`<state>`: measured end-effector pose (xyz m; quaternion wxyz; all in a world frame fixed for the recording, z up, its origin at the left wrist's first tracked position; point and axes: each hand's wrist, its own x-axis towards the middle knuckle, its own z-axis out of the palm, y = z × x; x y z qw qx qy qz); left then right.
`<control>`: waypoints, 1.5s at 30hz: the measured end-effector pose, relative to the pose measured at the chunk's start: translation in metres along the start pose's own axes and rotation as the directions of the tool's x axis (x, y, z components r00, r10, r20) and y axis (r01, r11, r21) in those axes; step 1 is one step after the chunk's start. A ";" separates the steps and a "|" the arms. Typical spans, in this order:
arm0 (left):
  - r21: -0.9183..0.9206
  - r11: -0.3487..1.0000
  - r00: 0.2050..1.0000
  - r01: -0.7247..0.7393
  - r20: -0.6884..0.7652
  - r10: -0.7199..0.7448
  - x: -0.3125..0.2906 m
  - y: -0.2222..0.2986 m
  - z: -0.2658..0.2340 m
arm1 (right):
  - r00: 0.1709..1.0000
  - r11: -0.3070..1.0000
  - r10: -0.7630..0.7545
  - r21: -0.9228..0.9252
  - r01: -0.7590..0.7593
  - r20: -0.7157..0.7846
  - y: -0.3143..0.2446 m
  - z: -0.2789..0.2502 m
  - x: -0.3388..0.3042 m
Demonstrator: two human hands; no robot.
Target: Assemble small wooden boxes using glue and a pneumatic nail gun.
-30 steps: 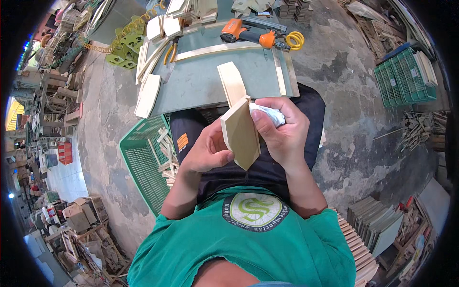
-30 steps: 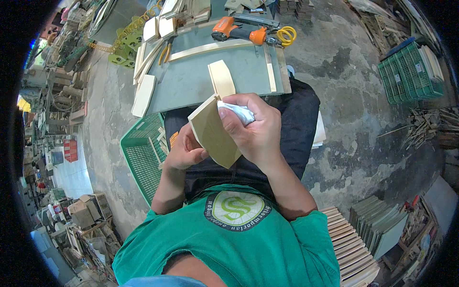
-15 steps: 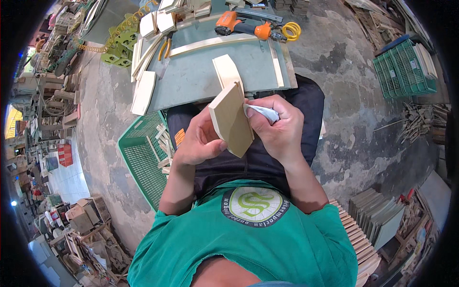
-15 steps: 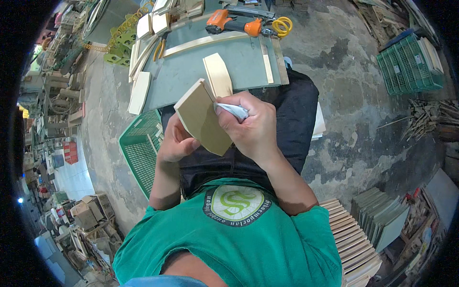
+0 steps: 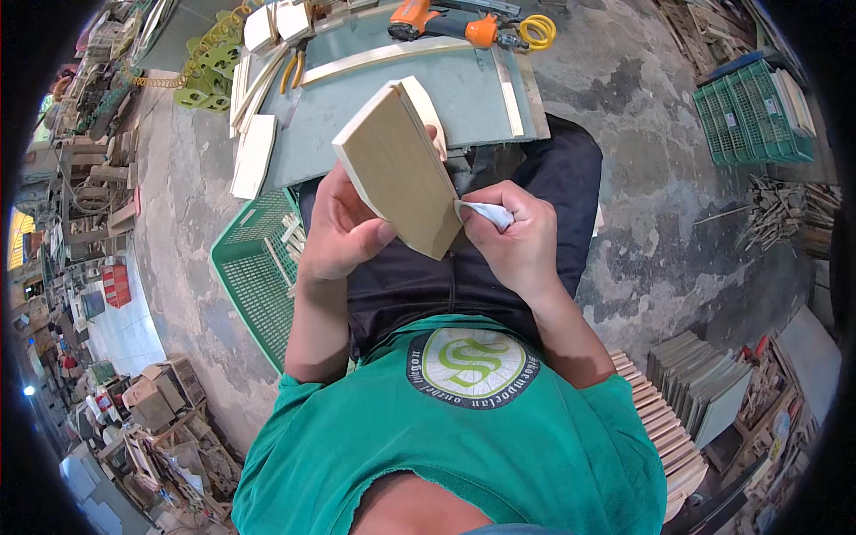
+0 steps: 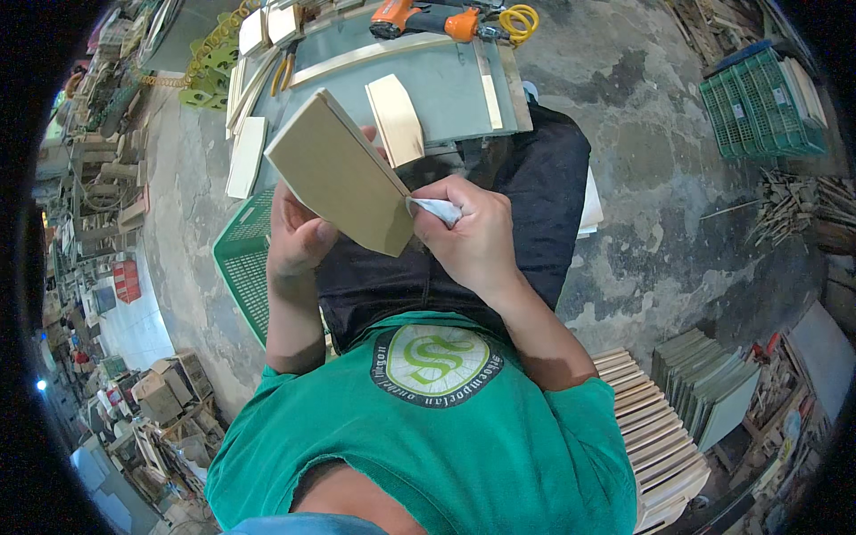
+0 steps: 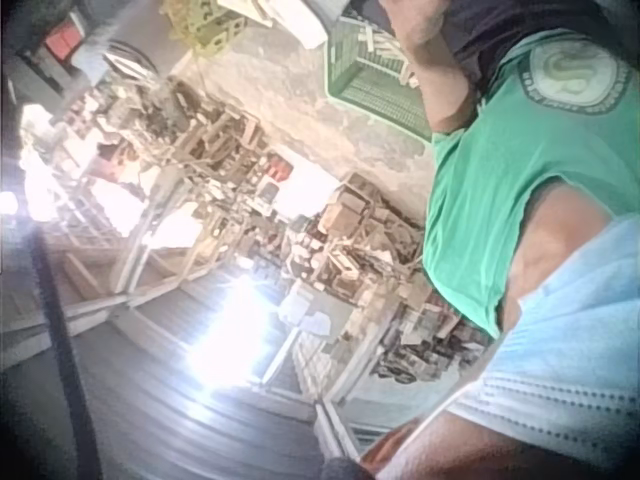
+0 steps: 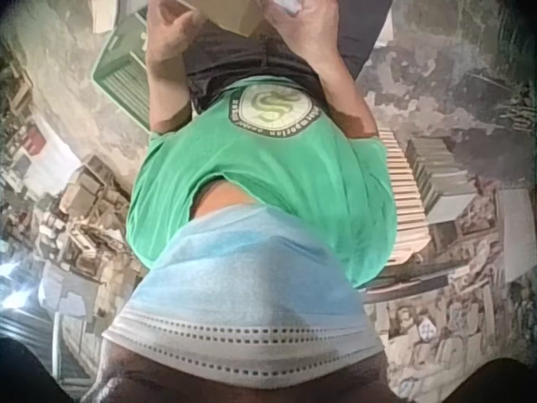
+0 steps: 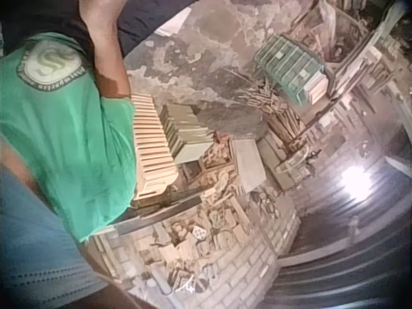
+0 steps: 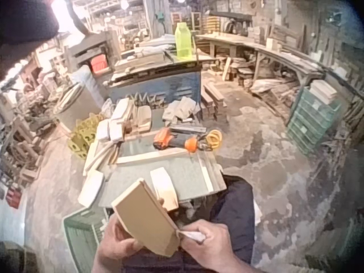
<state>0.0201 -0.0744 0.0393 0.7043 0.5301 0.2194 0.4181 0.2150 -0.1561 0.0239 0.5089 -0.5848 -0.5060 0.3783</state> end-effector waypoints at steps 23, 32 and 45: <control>0.849 0.474 0.968 -0.232 0.251 0.024 0.000 0.000 0.010 | 0.996 0.906 0.040 0.424 -0.001 -0.081 -0.026 -0.034 -0.005; 0.850 0.397 0.938 -0.346 0.330 0.111 0.001 0.005 0.015 | 0.996 0.963 -0.062 0.259 0.075 -0.058 -0.036 -0.028 0.007; 0.853 0.343 0.919 -0.394 0.358 0.164 0.003 0.003 0.013 | 0.994 0.975 -0.105 0.192 0.111 -0.039 -0.035 -0.026 0.006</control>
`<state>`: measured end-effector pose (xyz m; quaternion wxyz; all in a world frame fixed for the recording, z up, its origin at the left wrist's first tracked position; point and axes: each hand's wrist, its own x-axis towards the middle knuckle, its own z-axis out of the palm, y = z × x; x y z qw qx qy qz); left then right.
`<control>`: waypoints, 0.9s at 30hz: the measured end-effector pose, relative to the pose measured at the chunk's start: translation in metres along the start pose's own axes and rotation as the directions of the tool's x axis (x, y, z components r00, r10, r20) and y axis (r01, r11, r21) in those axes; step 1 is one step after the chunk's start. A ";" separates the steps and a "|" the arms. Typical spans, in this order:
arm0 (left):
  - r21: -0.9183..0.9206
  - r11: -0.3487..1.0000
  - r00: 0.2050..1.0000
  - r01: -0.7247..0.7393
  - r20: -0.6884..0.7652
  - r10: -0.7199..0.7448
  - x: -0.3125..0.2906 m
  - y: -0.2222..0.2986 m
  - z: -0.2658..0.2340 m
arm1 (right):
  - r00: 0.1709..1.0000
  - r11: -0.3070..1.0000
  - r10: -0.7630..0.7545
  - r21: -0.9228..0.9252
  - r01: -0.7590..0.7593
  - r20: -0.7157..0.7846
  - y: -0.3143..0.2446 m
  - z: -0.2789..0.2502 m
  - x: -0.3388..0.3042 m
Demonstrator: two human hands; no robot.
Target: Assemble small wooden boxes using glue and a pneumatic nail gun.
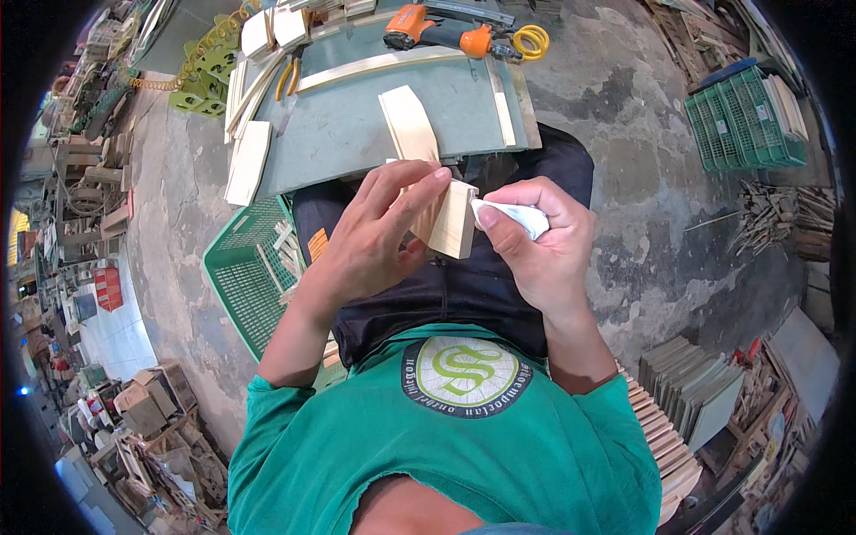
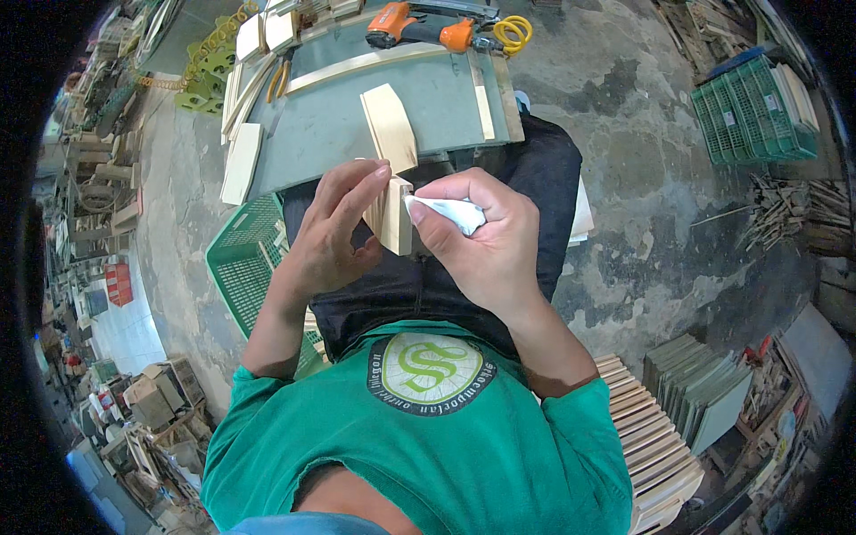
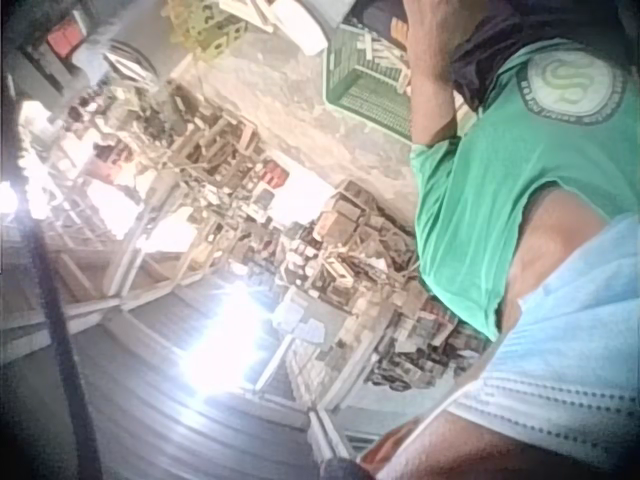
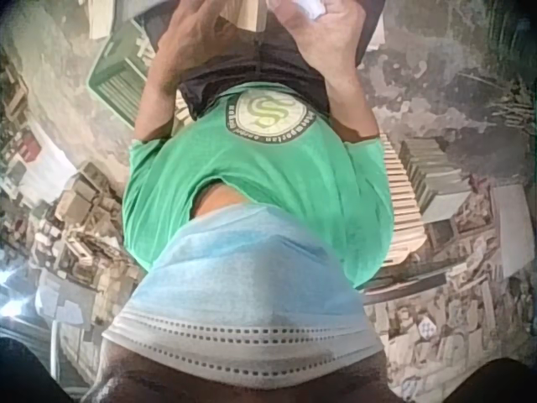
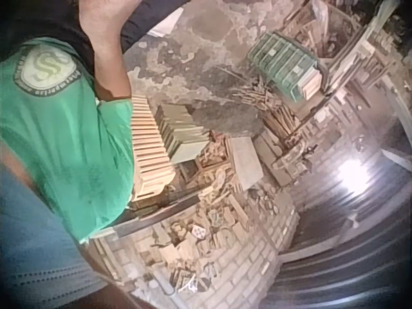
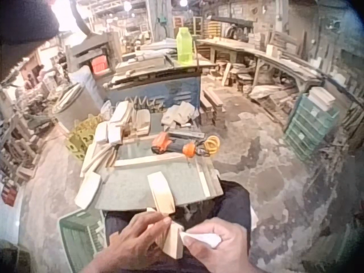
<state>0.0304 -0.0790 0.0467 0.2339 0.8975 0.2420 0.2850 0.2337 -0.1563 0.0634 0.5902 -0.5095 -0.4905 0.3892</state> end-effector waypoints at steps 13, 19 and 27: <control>-0.025 0.999 1.000 0.028 0.012 -0.028 0.002 -0.002 0.003 | 0.998 0.996 0.069 0.047 -0.069 0.012 0.001 0.000 -0.003; -0.070 0.993 0.995 0.095 0.017 -0.094 0.000 -0.004 0.006 | 0.999 0.996 0.050 0.071 -0.049 -0.018 0.008 -0.004 -0.003; -0.973 -0.232 0.700 0.008 0.171 -0.694 -0.012 -0.047 0.027 | 0.999 0.992 0.029 0.125 -0.024 -0.037 0.021 -0.004 -0.011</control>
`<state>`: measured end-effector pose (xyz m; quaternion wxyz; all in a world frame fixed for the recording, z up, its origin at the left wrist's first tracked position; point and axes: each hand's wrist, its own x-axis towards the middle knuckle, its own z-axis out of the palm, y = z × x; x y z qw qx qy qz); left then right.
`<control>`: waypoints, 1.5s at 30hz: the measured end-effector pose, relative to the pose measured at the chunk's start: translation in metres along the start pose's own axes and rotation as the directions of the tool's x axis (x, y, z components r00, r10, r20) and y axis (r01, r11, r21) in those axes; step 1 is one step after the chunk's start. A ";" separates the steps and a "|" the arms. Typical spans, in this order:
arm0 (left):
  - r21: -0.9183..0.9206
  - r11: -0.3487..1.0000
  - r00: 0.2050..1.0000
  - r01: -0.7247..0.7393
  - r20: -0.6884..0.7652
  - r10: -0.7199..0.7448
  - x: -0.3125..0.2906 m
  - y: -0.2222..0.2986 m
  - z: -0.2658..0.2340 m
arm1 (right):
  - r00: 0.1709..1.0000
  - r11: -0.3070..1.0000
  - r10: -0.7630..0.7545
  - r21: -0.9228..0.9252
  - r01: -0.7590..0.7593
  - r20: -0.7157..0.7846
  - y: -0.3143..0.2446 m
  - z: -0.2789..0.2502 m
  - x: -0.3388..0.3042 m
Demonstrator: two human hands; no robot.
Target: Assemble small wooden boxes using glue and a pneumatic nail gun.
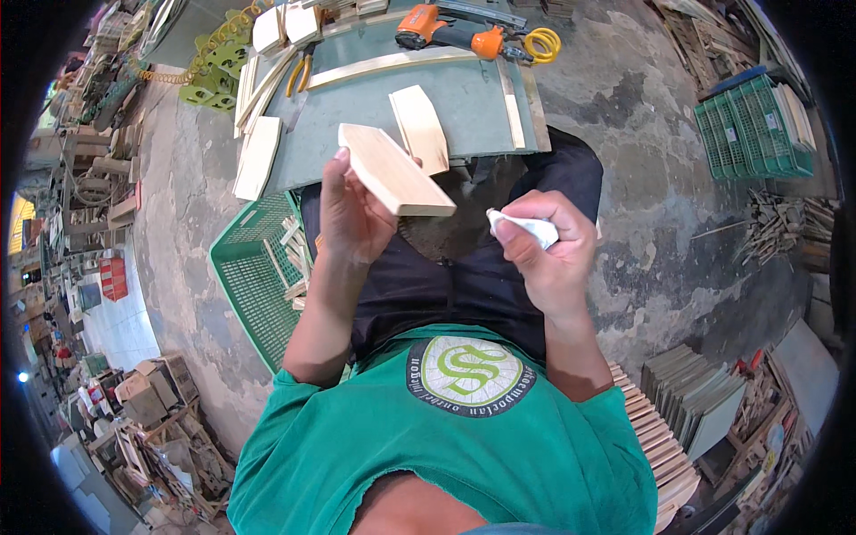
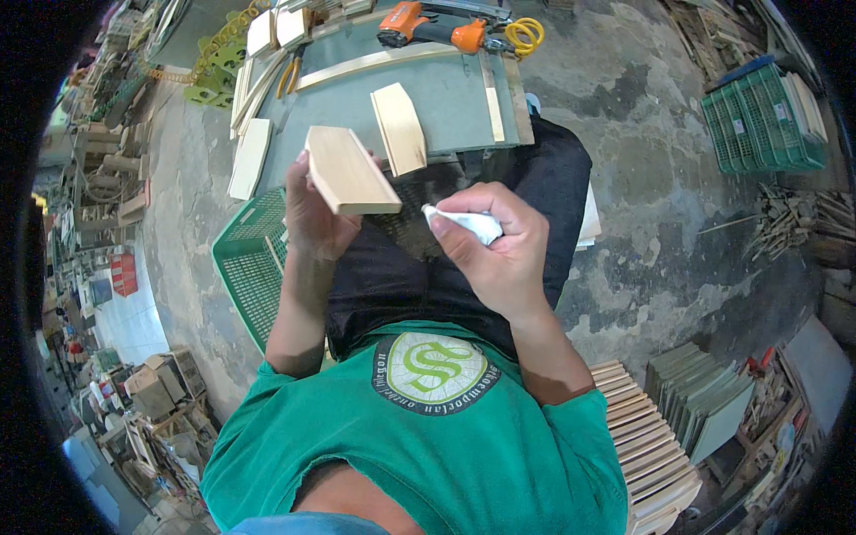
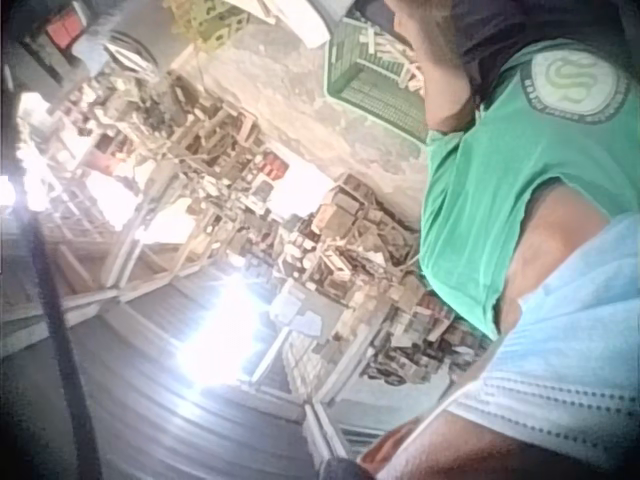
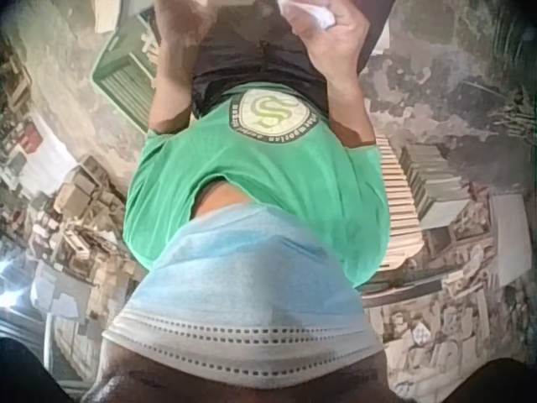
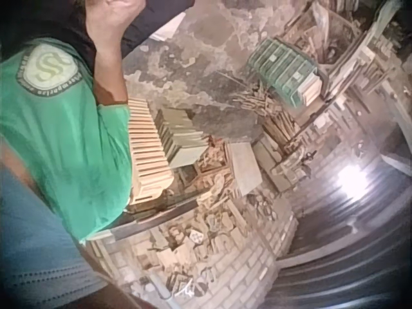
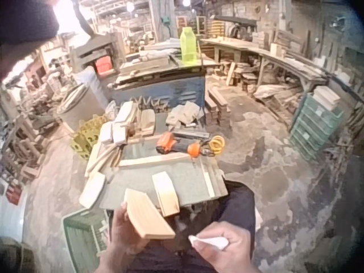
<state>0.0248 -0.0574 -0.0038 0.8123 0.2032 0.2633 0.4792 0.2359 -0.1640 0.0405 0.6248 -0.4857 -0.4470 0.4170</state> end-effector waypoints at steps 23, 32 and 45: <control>-0.105 0.994 0.999 0.040 0.024 -0.037 -0.004 -0.008 0.020 | 0.993 0.987 -0.060 -0.143 0.074 0.102 0.005 0.010 0.001; -0.087 0.996 1.000 0.030 0.001 -0.030 -0.002 -0.009 0.010 | 0.995 0.989 -0.044 -0.137 0.056 0.093 0.010 0.007 0.001; 0.643 0.756 0.940 0.123 -0.320 0.119 0.086 0.045 -0.100 | 0.967 0.939 0.254 0.242 -0.243 -0.014 0.042 -0.013 -0.011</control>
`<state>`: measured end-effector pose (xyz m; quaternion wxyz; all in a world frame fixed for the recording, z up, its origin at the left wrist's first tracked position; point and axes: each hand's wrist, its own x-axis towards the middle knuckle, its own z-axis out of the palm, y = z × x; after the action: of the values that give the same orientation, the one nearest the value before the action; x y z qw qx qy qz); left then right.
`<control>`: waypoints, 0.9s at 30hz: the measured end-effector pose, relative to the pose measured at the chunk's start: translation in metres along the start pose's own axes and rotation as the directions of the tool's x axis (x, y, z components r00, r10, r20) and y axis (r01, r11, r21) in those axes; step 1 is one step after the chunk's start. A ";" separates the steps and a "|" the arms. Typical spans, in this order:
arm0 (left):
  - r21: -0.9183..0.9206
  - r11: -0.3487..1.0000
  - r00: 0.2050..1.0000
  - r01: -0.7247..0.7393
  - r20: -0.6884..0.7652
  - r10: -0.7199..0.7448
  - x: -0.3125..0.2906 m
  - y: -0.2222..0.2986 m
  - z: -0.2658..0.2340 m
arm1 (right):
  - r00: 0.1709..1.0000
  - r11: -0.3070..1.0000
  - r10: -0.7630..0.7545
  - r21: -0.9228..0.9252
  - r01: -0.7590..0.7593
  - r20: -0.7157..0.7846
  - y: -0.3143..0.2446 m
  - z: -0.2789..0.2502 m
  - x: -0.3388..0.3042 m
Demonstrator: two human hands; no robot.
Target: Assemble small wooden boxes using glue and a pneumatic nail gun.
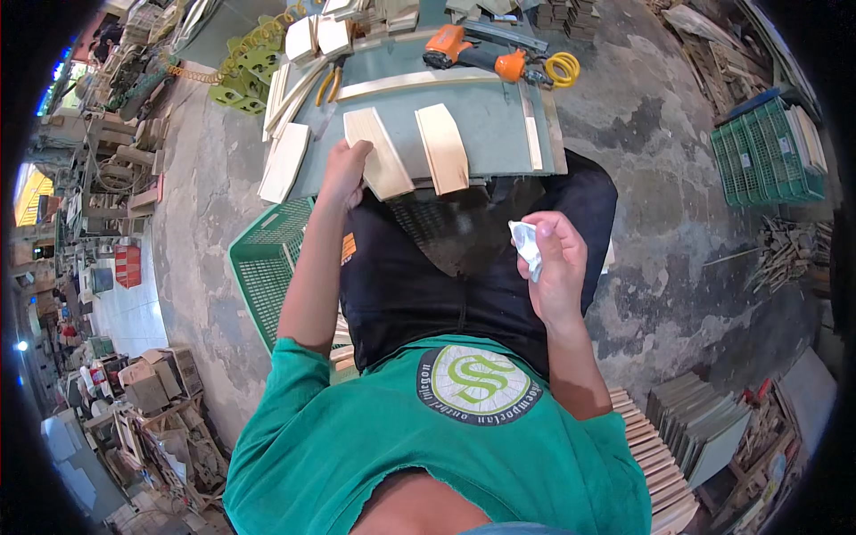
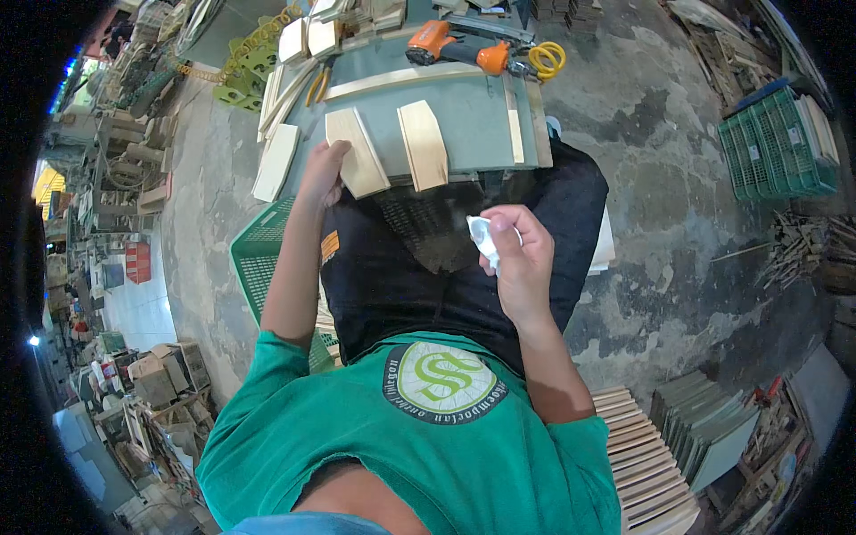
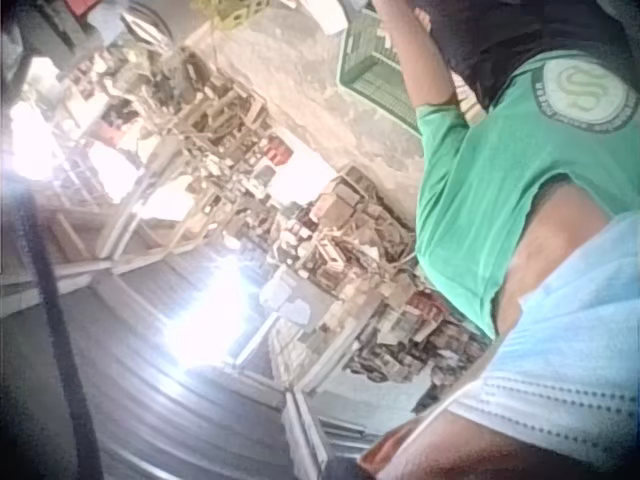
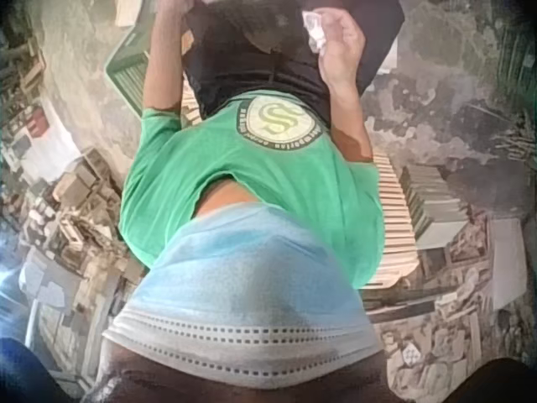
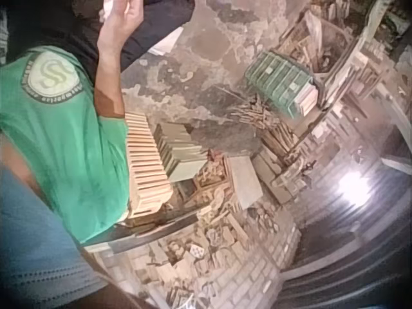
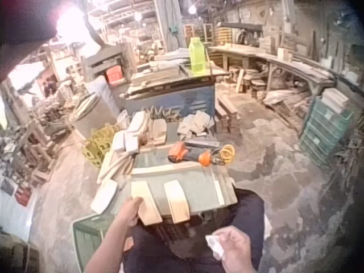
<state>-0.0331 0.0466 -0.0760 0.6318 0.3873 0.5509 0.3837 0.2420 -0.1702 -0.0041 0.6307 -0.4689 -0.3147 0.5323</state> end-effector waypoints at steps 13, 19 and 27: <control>0.843 -0.250 0.703 -0.476 0.536 0.467 0.015 0.003 0.056 | 0.966 0.981 0.188 0.082 -0.175 -0.179 0.004 -0.023 -0.019; 0.256 -0.645 0.349 -0.720 0.937 -0.017 0.034 0.014 0.097 | 0.977 0.960 0.156 0.256 -0.115 -0.145 0.003 -0.027 -0.013; 0.610 0.375 0.714 -0.698 0.556 0.424 -0.017 0.063 0.125 | 0.984 0.956 0.094 0.289 -0.047 -0.149 -0.008 -0.032 -0.008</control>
<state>0.0860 0.0487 0.0002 0.2976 0.8430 0.3860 0.2276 0.2723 -0.1860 -0.0075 0.6955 -0.4259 -0.1659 0.5545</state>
